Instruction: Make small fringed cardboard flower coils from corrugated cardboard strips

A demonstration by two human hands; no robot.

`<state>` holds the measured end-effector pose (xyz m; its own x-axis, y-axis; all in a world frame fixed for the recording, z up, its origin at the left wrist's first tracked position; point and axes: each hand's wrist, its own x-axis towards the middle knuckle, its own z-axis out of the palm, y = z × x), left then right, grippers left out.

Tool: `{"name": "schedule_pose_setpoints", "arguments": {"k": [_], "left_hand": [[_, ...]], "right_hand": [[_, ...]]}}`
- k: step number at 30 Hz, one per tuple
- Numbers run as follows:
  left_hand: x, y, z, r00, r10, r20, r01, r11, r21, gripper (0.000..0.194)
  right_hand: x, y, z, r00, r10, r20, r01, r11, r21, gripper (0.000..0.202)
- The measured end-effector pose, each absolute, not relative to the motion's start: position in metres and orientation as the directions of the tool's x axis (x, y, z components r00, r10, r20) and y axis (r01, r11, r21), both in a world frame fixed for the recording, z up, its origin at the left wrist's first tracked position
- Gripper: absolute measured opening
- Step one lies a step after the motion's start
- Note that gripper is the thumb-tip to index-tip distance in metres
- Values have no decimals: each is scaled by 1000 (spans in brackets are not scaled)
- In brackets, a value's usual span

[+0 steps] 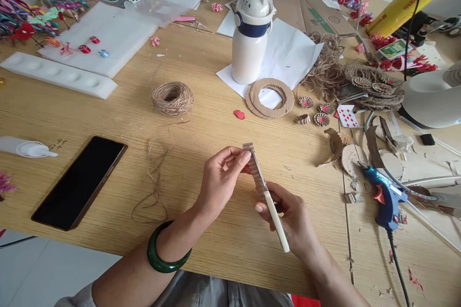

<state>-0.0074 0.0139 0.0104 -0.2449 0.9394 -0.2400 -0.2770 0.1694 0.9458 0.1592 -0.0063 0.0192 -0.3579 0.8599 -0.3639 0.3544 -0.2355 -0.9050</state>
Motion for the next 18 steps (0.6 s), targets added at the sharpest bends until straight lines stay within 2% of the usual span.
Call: {"name": "schedule_pose_setpoints", "arguments": {"k": [10, 18], "left_hand": [[-8, 16, 11, -271, 925, -265, -351, 162, 922, 27], [-8, 15, 9, -291, 932, -216, -265, 138, 954, 24]], "right_hand": [[160, -9, 13, -355, 871, -339, 352, -211, -912, 43], [158, -6, 19, -358, 857, -371, 360, -240, -901, 47]]}}
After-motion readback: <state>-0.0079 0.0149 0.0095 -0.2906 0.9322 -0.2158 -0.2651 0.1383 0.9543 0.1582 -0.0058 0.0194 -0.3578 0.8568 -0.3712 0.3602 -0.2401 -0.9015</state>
